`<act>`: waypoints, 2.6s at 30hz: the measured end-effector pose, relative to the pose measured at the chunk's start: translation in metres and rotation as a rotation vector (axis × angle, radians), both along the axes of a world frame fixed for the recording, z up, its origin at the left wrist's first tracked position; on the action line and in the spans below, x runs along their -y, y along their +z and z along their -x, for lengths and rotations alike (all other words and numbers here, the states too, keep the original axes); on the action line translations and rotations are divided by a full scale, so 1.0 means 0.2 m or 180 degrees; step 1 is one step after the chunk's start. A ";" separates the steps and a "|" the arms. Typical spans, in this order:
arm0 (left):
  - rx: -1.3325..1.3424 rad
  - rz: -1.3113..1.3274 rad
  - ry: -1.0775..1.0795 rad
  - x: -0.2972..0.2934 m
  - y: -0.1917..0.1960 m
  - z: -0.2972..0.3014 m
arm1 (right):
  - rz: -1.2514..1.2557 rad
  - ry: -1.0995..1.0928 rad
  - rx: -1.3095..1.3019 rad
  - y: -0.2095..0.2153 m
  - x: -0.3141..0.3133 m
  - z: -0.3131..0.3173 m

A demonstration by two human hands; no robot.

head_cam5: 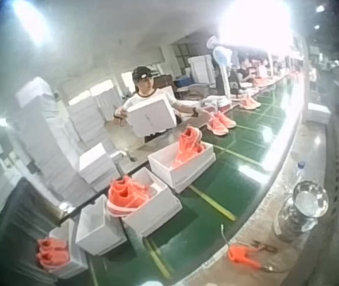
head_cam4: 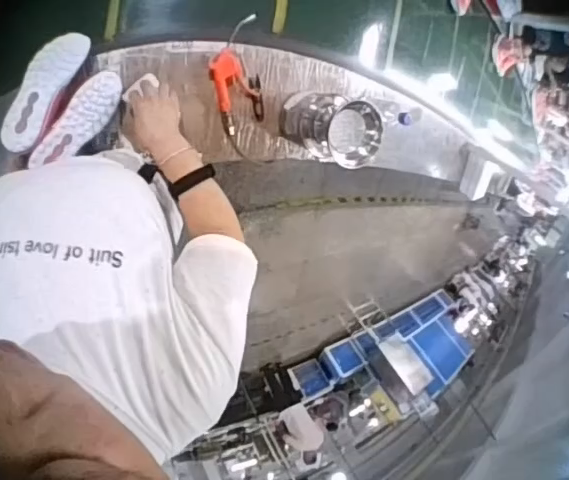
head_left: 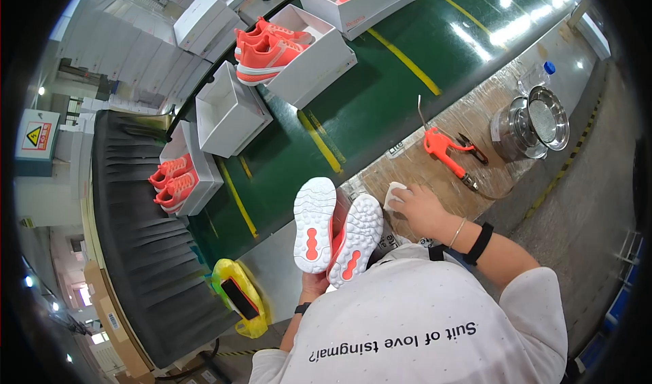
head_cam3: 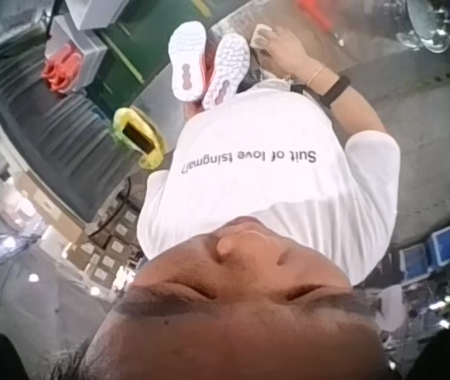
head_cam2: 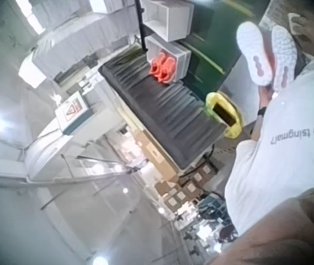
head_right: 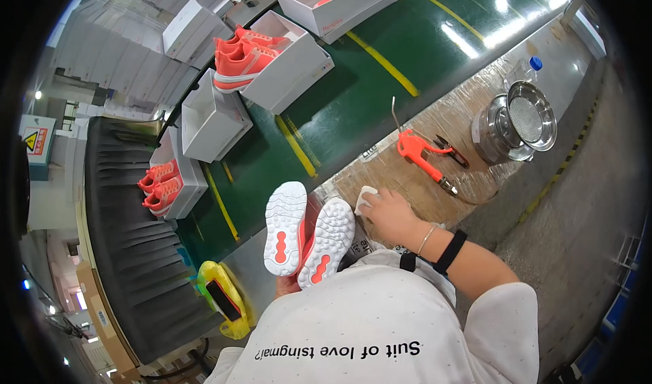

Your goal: Cleaning shoe soles with a cloth and solvent before packing them into boxes on an assembly line.

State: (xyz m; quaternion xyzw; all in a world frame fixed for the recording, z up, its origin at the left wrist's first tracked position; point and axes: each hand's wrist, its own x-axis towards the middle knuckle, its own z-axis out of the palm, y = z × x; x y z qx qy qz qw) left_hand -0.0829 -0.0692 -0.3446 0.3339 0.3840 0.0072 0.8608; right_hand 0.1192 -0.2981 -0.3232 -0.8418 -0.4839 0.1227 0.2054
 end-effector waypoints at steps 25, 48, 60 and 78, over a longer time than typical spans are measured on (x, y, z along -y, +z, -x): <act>0.0400 -0.0016 -0.0384 -0.07 0.06 -0.03 | -0.1555 -0.0569 -0.3018 0.32 0.08 -0.09; 0.0483 -0.0132 -0.0483 -0.01 0.07 0.15 | 0.0216 -0.3237 -0.0514 -0.18 0.62 -0.48; 0.0451 -0.0404 -0.0475 -0.03 0.17 -0.02 | -0.1323 -0.0049 0.0093 0.49 0.32 -0.11; 0.0612 -0.0165 -0.0417 -0.01 0.11 -0.21 | -0.0960 0.1172 0.0197 0.63 0.21 -0.11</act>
